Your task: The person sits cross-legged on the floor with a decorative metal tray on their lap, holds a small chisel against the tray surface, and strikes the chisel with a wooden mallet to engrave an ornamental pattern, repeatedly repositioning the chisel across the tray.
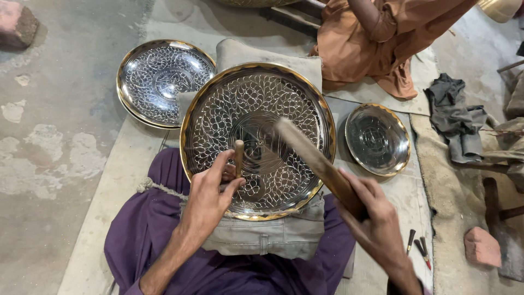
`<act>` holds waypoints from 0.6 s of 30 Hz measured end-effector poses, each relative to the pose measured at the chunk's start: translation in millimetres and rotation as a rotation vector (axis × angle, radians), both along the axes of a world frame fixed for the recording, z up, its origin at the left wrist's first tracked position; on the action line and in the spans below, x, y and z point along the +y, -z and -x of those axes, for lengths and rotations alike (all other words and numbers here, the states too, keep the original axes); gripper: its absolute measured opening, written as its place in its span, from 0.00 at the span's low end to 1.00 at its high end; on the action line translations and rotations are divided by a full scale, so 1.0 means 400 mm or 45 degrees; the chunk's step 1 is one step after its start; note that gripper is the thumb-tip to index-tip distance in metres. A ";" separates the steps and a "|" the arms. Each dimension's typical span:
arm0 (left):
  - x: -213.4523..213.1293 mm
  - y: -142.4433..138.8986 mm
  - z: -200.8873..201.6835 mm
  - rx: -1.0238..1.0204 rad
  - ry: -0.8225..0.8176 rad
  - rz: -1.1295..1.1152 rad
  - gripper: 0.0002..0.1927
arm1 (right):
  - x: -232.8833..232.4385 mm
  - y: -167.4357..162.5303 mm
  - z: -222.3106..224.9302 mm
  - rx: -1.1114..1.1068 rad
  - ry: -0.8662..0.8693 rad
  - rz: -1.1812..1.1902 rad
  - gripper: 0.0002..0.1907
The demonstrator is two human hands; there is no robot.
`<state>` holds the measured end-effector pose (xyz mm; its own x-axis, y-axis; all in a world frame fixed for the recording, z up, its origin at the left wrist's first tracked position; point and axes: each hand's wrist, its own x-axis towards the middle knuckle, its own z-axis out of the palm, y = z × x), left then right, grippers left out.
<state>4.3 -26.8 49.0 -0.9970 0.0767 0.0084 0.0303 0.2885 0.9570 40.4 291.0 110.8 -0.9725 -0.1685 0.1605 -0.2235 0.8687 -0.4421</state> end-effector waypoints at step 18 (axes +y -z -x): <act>0.013 0.008 -0.018 0.133 -0.038 0.041 0.26 | -0.141 -0.172 0.219 0.009 -0.317 -0.328 0.35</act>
